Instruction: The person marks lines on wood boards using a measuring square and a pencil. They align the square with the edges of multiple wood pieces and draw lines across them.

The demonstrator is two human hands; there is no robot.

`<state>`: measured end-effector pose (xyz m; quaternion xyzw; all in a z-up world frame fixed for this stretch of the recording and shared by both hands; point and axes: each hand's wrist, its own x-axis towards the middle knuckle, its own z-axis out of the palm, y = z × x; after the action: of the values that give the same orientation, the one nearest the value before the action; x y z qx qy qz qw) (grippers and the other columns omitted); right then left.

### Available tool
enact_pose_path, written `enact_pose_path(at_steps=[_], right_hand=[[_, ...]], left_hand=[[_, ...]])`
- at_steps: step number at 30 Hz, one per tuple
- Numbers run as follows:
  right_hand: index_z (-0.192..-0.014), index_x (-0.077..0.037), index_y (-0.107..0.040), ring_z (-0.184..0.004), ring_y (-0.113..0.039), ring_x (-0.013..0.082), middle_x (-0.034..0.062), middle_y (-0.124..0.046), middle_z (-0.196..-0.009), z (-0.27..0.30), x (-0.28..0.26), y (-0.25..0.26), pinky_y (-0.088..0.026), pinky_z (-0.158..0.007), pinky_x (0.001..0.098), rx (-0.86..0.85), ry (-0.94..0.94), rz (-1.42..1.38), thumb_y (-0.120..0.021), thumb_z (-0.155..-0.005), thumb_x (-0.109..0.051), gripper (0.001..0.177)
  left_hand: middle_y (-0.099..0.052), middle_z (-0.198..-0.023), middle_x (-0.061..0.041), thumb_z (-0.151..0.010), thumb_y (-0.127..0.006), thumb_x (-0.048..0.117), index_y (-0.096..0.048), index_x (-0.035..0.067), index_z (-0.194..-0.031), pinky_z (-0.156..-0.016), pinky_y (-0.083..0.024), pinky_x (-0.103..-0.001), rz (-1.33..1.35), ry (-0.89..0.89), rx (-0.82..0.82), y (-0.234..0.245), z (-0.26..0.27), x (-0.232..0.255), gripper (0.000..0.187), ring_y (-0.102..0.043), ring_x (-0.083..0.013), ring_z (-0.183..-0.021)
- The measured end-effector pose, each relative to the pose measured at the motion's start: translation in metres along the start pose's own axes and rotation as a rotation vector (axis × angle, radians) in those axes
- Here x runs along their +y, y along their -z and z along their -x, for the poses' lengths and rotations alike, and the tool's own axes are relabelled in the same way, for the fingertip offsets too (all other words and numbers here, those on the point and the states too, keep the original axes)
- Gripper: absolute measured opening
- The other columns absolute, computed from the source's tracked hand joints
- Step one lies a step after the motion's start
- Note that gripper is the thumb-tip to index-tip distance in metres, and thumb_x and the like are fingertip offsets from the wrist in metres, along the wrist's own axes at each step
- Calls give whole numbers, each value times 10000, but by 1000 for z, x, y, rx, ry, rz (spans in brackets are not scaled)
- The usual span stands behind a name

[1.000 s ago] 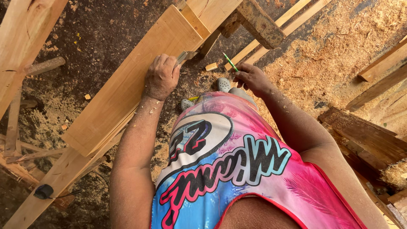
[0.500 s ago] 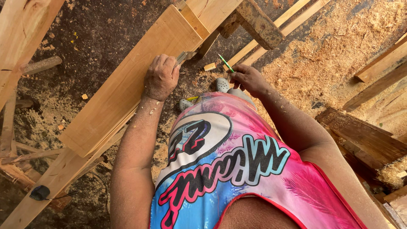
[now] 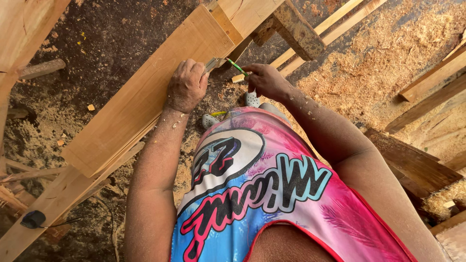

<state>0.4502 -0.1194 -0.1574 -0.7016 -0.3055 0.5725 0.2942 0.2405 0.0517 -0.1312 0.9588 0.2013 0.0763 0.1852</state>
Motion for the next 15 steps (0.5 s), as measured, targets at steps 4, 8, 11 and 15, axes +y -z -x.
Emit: enact_pose_path(at_steps=[4, 8, 11, 15], right_hand=[[-1459, -83, -565, -577, -629, 108, 88, -714, -787, -6, 2, 1, -582, -550, 278, -20, 25, -70, -509, -1051, -185, 424], [-1452, -94, -564, -560, -620, 103, 68, -706, -762, -9, 1, 0, -581, -536, 266, -19, 9, -31, -490, -1054, -202, 419], [-1451, -81, -566, -552, -619, 102, 58, -706, -751, -9, 0, -1, -574, -528, 258, -23, 28, -55, -500, -1053, -199, 420], [-1449, -74, -567, -544, -607, 97, 48, -706, -738, -2, -4, 2, -558, -522, 254, -30, 24, -147, -514, -1066, -222, 414]], left_hand=[[-558, -972, -120, -975, -734, 107, -574, 56, -1021, -821, -548, -447, 23, -15, 10, 0, 0, 0, 174, -610, -307, -948], [-553, -975, -135, -963, -735, 106, -567, 58, -1016, -831, -533, -470, 40, -30, 30, 2, 0, 0, 183, -600, -337, -955], [-551, -976, -139, -957, -734, 102, -563, 60, -1014, -841, -528, -481, 48, -41, 35, 2, 0, 0, 185, -597, -349, -963], [-551, -977, -140, -952, -736, 100, -561, 57, -1016, -839, -526, -484, 46, -51, 35, 2, -1, -1, 191, -595, -353, -962]])
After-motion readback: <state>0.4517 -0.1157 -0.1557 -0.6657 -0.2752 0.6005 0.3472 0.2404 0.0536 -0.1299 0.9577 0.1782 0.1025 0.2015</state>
